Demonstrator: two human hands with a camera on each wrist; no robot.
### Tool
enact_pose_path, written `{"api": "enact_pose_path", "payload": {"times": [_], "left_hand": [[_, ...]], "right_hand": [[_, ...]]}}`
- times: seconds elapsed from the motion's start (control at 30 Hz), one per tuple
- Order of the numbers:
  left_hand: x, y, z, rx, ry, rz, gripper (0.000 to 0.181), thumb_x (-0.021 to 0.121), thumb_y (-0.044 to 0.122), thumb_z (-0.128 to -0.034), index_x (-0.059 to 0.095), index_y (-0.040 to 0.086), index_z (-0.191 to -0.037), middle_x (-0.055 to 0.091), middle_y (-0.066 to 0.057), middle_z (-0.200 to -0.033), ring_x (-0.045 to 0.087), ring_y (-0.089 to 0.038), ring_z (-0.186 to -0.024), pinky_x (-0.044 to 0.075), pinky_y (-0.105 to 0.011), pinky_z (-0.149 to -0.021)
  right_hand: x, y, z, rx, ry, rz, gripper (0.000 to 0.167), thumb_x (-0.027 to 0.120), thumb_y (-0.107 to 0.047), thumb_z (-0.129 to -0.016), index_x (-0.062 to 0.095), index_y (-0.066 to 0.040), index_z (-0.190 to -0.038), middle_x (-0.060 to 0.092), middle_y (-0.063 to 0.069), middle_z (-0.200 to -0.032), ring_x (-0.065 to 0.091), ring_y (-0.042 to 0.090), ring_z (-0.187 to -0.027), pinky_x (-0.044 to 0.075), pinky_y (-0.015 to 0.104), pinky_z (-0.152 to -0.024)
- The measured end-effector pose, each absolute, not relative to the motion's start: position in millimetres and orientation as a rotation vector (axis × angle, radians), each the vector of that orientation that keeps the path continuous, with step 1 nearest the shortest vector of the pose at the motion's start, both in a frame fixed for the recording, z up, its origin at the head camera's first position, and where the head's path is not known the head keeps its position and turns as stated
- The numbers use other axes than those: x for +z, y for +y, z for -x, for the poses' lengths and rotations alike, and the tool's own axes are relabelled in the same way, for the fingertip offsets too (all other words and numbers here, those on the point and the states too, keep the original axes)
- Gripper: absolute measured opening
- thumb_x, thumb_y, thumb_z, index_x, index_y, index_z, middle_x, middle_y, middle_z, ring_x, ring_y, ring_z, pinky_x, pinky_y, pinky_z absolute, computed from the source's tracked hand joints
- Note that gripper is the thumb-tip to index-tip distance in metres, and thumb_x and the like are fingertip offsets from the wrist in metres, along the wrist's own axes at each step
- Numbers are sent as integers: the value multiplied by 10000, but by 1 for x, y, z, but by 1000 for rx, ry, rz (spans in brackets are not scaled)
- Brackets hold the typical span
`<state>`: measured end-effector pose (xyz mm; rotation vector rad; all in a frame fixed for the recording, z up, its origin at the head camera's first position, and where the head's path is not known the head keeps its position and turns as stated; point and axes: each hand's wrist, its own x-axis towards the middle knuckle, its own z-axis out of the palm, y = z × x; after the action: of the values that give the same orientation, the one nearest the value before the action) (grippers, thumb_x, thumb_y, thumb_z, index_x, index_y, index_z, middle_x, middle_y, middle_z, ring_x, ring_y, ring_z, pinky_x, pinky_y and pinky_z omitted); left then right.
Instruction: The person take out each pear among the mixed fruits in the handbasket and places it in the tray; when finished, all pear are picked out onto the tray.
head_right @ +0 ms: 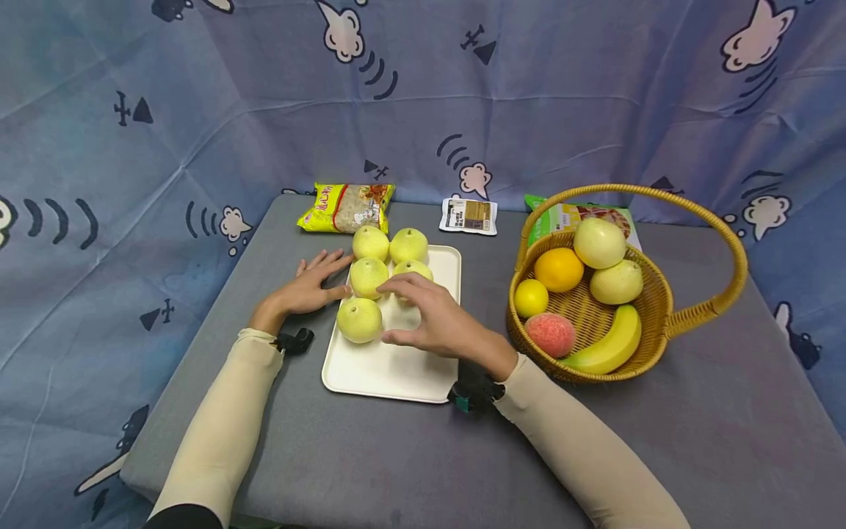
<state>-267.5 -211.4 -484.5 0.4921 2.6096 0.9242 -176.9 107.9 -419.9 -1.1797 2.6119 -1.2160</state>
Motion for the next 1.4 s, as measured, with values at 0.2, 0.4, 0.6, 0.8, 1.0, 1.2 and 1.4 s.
{"api": "enact_pose_path", "payload": {"times": [0.2,0.4,0.6,0.8,1.0,1.2,1.4], "left_hand": [[-475,-209,263,921,2595,-486,796,619,485,-1075,277,277,-1763,116,-123,-1856,-77,-389,-1722,-192,-663,-1320],[-469,-206,259,863,2616,-475,786,606,466,-1092,258,266,-1768,109,-113,-1858,-69,-380,-1724,-174,-650,-1332],[-471,-207,259,872,2615,-480,782,593,468,-1094,261,251,-1768,110,-127,-1857,-75,-392,-1722,-180,-661,-1325],[-472,-208,258,893,2614,-487,779,611,438,-1096,262,254,-1767,109,-119,-1858,-79,-381,-1724,-184,-658,-1324],[-472,-207,259,874,2618,-487,771,597,442,-1103,259,250,-1768,108,-121,-1858,-79,-379,-1724,-181,-654,-1327],[-470,-207,259,878,2611,-489,762,597,429,-1111,261,239,-1767,102,-121,-1859,-80,-382,-1723,-177,-661,-1326],[-470,-207,258,898,2604,-494,768,597,445,-1101,272,238,-1765,105,-133,-1857,-80,-390,-1722,-187,-657,-1324]], "right_hand": [[-388,156,173,-1068,2651,1160,638,953,-247,-873,692,-85,-1433,685,77,-1445,709,264,-1229,637,452,-1021],[-364,208,170,-956,2777,1037,603,944,-266,-889,709,-127,-1426,733,61,-1393,747,264,-1191,631,496,-1021],[-331,259,170,-807,2927,803,572,924,-303,-914,719,-166,-1430,754,57,-1353,744,301,-1173,601,609,-1017],[-300,309,182,-538,3012,483,662,827,-451,-989,624,-157,-1546,664,237,-1476,653,500,-1283,534,734,-999],[-296,337,197,-361,3034,281,784,761,-550,-1010,552,-73,-1597,587,380,-1473,589,552,-1262,503,743,-951],[-314,347,215,-331,3030,135,799,799,-460,-997,526,29,-1567,540,411,-1473,524,617,-1266,465,781,-983],[-337,349,228,-392,3036,135,802,795,-381,-997,478,79,-1573,551,453,-1379,520,634,-1170,459,771,-921]]}}
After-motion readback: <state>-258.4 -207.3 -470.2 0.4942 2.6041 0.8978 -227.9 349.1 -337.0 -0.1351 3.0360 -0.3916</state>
